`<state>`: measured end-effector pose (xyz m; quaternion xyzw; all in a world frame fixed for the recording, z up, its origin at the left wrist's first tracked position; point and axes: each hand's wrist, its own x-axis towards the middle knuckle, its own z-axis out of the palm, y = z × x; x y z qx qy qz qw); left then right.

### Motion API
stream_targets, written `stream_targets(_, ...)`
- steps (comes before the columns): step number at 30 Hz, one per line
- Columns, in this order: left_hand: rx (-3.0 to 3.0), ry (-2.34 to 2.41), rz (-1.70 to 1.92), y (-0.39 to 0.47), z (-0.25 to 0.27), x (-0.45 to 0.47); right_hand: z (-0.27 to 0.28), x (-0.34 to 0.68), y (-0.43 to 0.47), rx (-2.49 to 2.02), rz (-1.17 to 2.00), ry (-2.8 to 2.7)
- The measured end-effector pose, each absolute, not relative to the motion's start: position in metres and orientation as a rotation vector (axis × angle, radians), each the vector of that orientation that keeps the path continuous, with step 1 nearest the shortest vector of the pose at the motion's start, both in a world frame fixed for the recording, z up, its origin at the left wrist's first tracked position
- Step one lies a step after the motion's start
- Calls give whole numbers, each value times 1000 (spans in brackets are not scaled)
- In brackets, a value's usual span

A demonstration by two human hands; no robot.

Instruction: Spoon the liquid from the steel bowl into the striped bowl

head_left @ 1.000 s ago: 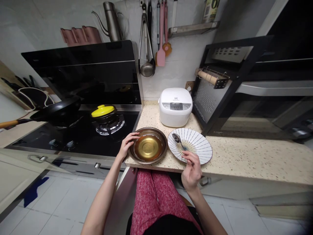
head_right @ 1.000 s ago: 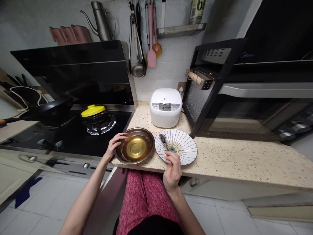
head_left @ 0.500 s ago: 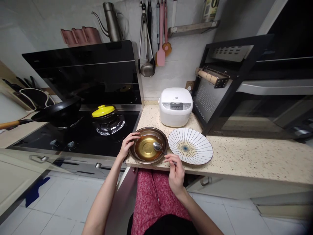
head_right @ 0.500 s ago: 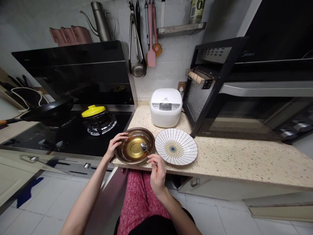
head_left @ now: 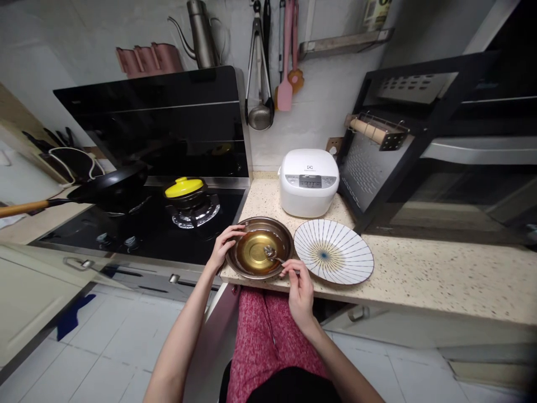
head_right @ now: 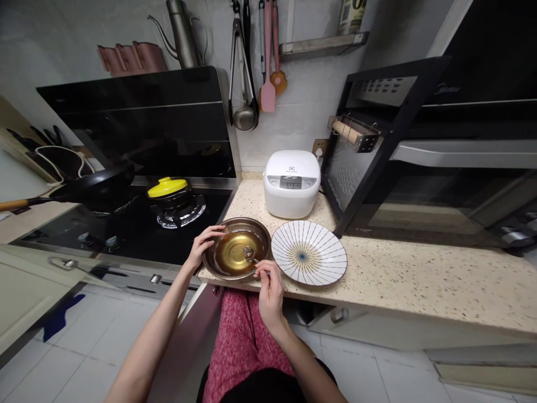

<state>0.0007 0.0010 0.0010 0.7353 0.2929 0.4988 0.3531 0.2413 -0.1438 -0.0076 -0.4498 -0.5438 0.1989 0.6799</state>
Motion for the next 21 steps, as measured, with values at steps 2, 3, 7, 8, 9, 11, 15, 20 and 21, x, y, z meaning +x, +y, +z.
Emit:
stream_targets(2, 1903, 759, 1289, 1, 1, 1, -7, 240, -143, -1011, 456, -1208)
stream_targets(3, 1905, 758, 1288, 1, 2, 1, -7, 240, -143, -1010, 458, -1203)
stream_targets(7, 1915, 760, 1289, 0, 1, 0, -9, 240, -142, -1010, 480, -1176)
stream_targets(8, 1916, 762, 1289, 0, 1, 0, -10, 240, -142, -1007, 490, -1166)
stream_targets(9, 1916, 762, 1288, 0, 1, 0, -12, 240, -141, -1003, 501, -1153)
stream_targets(11, 1915, 756, 1286, 0, 1, 0, -15, 240, -141, -993, 521, -1126)
stream_targets(15, 1914, 746, 1287, -1, 2, 1, -20, 241, -140, -978, 531, -1083)
stream_targets(20, 1914, 757, 1290, -1, 1, 0, -20, 242, -142, -943, 519, -1053)
stream_targets(21, 1914, 758, 1290, 0, 1, 0, -19, 242, -142, -940, 517, -1047)
